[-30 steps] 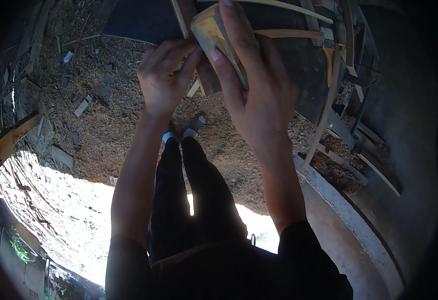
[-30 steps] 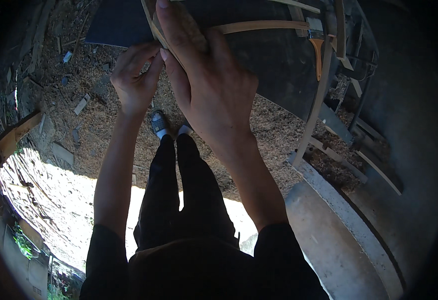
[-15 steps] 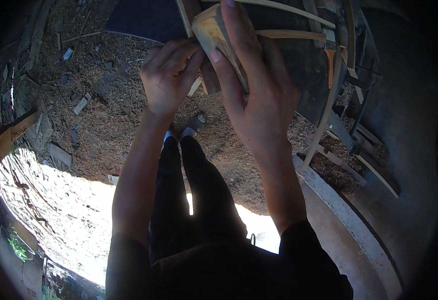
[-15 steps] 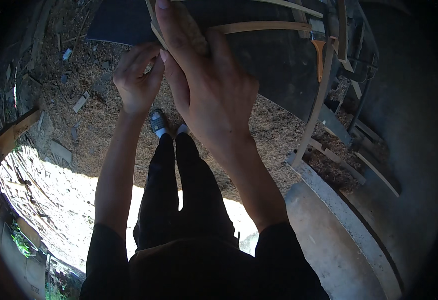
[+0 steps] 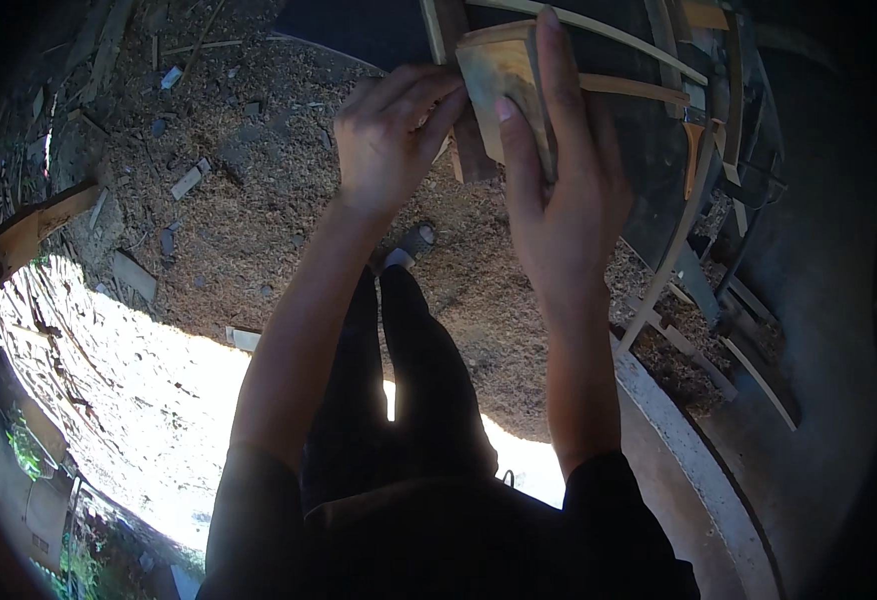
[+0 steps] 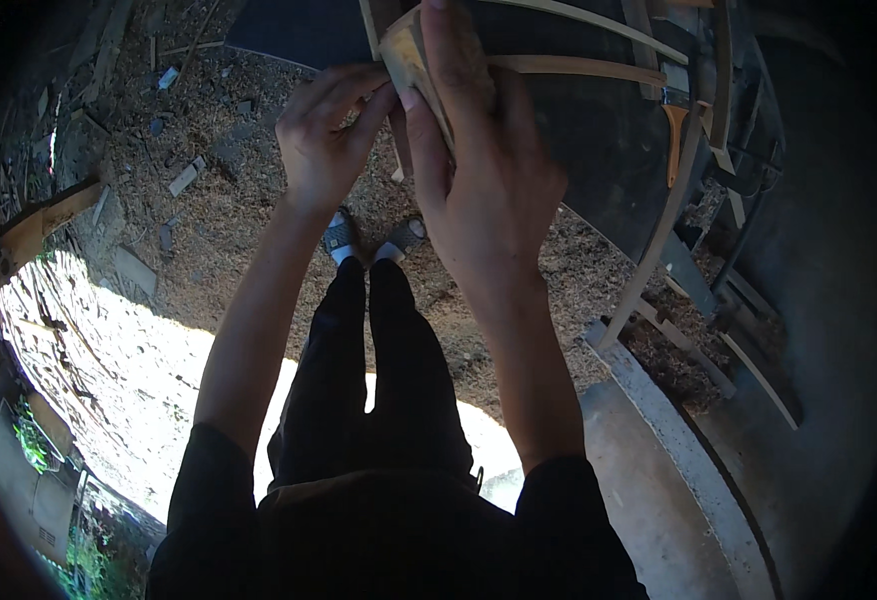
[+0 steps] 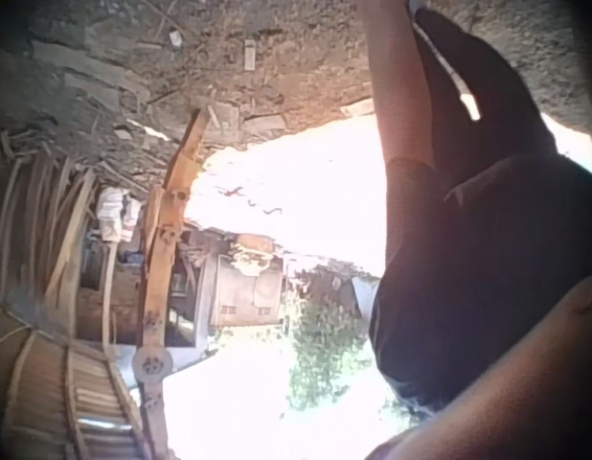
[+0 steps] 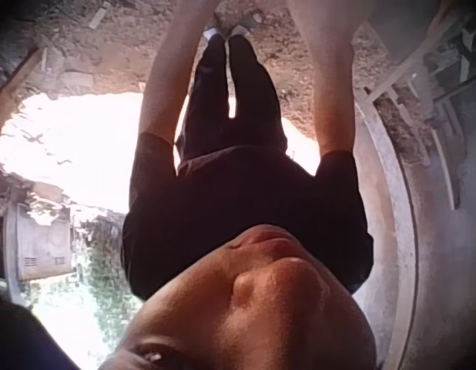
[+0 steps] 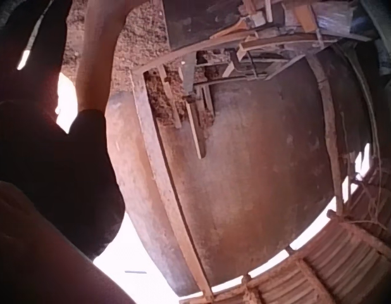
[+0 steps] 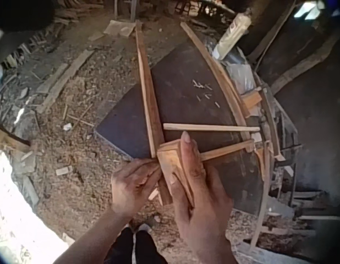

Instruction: Assemble a wooden frame by positioning wooden strips and securing them with small nails or pins.

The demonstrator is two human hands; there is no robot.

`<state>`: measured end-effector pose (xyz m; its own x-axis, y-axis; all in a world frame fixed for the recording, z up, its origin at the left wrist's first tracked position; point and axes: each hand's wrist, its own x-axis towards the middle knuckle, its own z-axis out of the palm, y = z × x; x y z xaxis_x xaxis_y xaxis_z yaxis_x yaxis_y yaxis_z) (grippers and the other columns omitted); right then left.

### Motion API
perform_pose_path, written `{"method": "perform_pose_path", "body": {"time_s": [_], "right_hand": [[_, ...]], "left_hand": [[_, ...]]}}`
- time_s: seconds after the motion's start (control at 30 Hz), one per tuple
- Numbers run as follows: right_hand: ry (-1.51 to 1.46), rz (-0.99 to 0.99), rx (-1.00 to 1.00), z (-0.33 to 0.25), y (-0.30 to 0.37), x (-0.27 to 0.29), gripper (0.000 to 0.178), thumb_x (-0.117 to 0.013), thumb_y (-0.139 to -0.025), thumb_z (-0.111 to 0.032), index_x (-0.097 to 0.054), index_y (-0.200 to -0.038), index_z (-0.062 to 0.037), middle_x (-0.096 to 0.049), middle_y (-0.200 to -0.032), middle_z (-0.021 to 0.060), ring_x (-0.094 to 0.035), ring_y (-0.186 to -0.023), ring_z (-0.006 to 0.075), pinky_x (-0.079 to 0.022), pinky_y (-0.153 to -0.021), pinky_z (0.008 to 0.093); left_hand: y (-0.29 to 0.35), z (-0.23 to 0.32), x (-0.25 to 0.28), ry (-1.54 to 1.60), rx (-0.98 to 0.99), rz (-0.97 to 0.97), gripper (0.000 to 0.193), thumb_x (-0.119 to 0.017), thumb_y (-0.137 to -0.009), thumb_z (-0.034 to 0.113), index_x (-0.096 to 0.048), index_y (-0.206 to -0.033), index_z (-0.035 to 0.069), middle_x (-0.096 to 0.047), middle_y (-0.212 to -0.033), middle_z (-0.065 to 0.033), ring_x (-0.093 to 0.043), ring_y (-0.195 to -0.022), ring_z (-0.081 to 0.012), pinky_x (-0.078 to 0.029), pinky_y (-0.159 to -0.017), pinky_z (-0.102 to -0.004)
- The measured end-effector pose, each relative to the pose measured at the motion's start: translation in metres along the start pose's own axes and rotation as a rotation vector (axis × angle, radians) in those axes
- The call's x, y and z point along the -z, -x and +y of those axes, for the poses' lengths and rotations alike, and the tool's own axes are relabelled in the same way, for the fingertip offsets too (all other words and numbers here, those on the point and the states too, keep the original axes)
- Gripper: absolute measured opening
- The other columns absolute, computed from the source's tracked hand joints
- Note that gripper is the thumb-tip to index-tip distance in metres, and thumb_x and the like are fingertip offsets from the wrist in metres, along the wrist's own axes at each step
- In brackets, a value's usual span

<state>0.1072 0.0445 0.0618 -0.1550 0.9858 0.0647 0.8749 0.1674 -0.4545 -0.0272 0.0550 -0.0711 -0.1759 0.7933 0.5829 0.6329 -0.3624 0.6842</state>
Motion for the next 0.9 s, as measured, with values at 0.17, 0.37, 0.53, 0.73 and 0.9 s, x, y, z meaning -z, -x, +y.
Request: {"method": "perform_pose_path", "body": {"time_s": [0.17,0.37,0.53,0.73,0.9], "right_hand": [[-0.253,0.215,0.253,0.016,0.002,0.001,0.054,-0.061,-0.106,-0.016,-0.046,-0.157,-0.009,-0.056,-0.151,0.0216,-0.06,-0.133,0.0283,-0.051,-0.105,0.0398],[-0.11,0.163,0.288,0.015,0.004,-0.002,0.055,-0.059,-0.107,-0.019,-0.043,-0.158,-0.0059,-0.052,-0.155,0.019,-0.057,-0.137,0.0266,-0.049,-0.11,0.0401],[-0.212,0.323,0.218,-0.025,-0.003,0.024,0.056,-0.061,-0.107,-0.021,-0.044,-0.157,-0.0027,-0.057,-0.149,0.0205,-0.06,-0.133,0.0289,-0.053,-0.106,0.0404],[-0.432,0.533,0.262,-0.025,-0.008,0.021,0.058,-0.065,-0.104,-0.018,-0.043,-0.154,0.0041,-0.06,-0.139,0.0247,-0.061,-0.129,0.0305,-0.056,-0.102,0.0386],[0.037,0.238,0.372,0.01,-0.006,-0.013,0.047,-0.061,-0.107,-0.022,-0.055,-0.152,-0.0141,-0.069,-0.133,0.0119,-0.069,-0.111,0.025,-0.057,-0.091,0.0373]], "left_hand": [[-0.011,0.007,0.014,0.169,0.124,-0.067,0.03,-0.088,-0.08,0.017,-0.079,-0.108,0.008,-0.074,-0.11,-0.0071,-0.073,-0.096,-0.0212,-0.062,-0.078,-0.0348],[-0.004,-0.01,0.021,0.138,0.075,-0.124,0.03,-0.089,-0.081,0.018,-0.08,-0.108,0.009,-0.074,-0.105,-0.0053,-0.073,-0.094,-0.0197,-0.061,-0.077,-0.0348],[-0.003,-0.005,0.018,0.262,0.198,-0.116,0.025,-0.088,-0.081,0.015,-0.082,-0.105,0.01,-0.074,-0.103,-0.0046,-0.073,-0.093,-0.0185,-0.061,-0.078,-0.0336],[-0.001,-0.016,0.014,0.254,0.118,-0.119,0.023,-0.088,-0.083,0.015,-0.083,-0.105,0.013,-0.074,-0.106,-0.0041,-0.074,-0.094,-0.0189,-0.062,-0.08,-0.0332],[-0.008,-0.012,0.017,0.216,0.076,-0.126,0.026,-0.089,-0.081,0.017,-0.082,-0.106,0.012,-0.074,-0.106,-0.0038,-0.074,-0.096,-0.0189,-0.063,-0.08,-0.0333]]}}
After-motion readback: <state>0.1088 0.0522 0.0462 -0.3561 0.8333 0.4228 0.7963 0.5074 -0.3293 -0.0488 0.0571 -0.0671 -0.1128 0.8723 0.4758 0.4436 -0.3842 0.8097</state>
